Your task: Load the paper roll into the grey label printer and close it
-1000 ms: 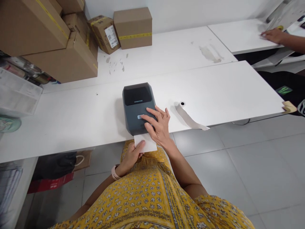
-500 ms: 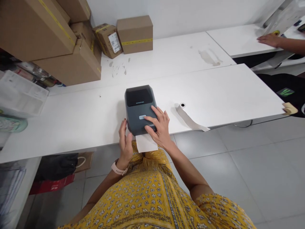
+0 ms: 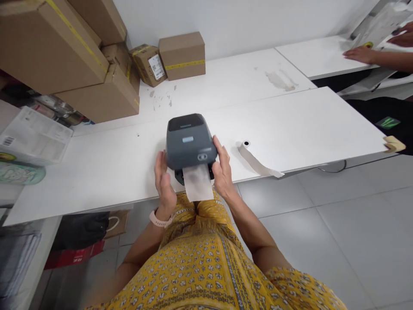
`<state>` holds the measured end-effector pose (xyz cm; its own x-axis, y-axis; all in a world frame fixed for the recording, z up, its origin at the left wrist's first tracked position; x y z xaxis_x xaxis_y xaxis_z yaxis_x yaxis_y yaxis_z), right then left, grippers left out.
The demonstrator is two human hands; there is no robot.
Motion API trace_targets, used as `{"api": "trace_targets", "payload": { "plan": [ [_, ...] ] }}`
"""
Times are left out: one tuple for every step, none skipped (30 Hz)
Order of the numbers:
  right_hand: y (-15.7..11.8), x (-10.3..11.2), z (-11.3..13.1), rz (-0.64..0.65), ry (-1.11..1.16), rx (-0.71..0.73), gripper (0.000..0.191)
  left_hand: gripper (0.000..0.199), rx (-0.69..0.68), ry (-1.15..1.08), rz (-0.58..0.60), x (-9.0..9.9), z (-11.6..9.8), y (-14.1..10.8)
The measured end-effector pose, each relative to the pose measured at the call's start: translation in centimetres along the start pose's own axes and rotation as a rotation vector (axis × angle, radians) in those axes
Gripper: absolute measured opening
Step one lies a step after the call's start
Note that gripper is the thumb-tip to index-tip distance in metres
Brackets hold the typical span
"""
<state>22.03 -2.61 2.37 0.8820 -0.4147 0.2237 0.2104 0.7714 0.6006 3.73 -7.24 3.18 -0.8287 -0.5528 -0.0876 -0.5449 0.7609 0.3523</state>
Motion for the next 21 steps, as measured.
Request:
{"api": "trace_targets", "payload": {
  "plan": [
    [1.5,-0.5,0.2,-0.007,-0.021,0.044,0.069,0.064,-0.034,-0.042,-0.018,-0.4,-0.2,1.4],
    [3.0,-1.2,0.4,-0.012,-0.043,0.084,0.07,0.064,-0.058,-0.059,-0.031,-0.7,-0.2,3.0],
    [4.7,-2.0,0.5,-0.019,-0.063,0.115,0.07,0.064,-0.069,-0.066,-0.035,-1.0,0.0,4.6],
    [6.4,-2.9,0.6,-0.025,-0.08,0.138,0.072,0.065,-0.07,-0.056,-0.039,-1.4,0.5,6.2],
    [8.1,-3.8,0.7,-0.034,-0.095,0.156,0.074,0.066,-0.06,-0.032,-0.036,-1.7,1.2,7.5],
    [9.7,-4.8,0.8,-0.04,-0.111,0.173,0.076,0.068,-0.036,0.004,-0.028,-1.9,2.0,8.6],
    [11.1,-5.6,0.9,-0.04,-0.13,0.193,0.078,0.069,0.009,0.053,-0.016,-2.2,2.9,9.4],
    [12.5,-6.5,0.9,-0.032,-0.155,0.216,0.08,0.07,0.071,0.11,0.001,-2.4,3.9,9.9],
    [13.6,-7.3,0.9,-0.014,-0.184,0.241,0.081,0.07,0.138,0.157,0.022,-2.6,4.8,10.0],
    [14.7,-8.0,0.8,0.009,-0.216,0.264,0.083,0.072,0.194,0.185,0.047,-2.8,5.7,9.9],
    [15.6,-8.6,0.6,0.03,-0.248,0.283,0.085,0.074,0.233,0.197,0.076,-2.9,6.3,9.6],
    [16.5,-9.1,0.4,0.043,-0.275,0.293,0.087,0.076,0.248,0.197,0.102,-3.0,6.8,9.2],
    [17.4,-9.6,0.1,0.045,-0.294,0.292,0.089,0.078,0.245,0.191,0.122,-3.1,7.1,8.8],
    [18.2,-10.1,-0.2,0.037,-0.3,0.282,0.09,0.08,0.233,0.187,0.133,-3.1,7.2,8.4],
    [19.0,-10.4,-0.6,0.025,-0.294,0.267,0.091,0.081,0.224,0.185,0.134,-3.1,7.3,8.1],
    [19.7,-10.7,-0.9,0.014,-0.278,0.251,0.091,0.081,0.224,0.182,0.129,-3.1,7.3,7.8],
    [20.2,-10.9,-1.3,0.008,-0.258,0.241,0.089,0.081,0.232,0.175,0.118,-3.1,7.3,7.7],
    [20.5,-11.0,-1.5,0.008,-0.245,0.241,0.088,0.081,0.246,0.165,0.104,-3.1,7.4,7.6],
    [20.6,-10.9,-1.6,0.011,-0.243,0.25,0.085,0.08,0.259,0.153,0.09,-3.1,7.4,7.6],
    [20.4,-10.7,-1.6,0.007,-0.253,0.267,0.083,0.08,0.268,0.143,0.075,-3.2,7.5,7.6],
    [19.8,-10.3,-1.5,-0.003,-0.268,0.287,0.082,0.08,0.272,0.137,0.06,-3.2,7.6,7.6]
  ]
}}
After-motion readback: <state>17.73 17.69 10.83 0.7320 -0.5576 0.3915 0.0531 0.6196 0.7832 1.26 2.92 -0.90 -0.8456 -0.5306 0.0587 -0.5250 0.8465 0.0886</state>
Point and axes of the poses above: each hand's wrist, its own y-axis towards the middle knuckle, its own x-axis out of the back of the hand, z = x × y, the point moved 1 cm from there along y, towards the middle knuckle, and after that the axes turned 15 degrees about -z, right-handed, at the moved point
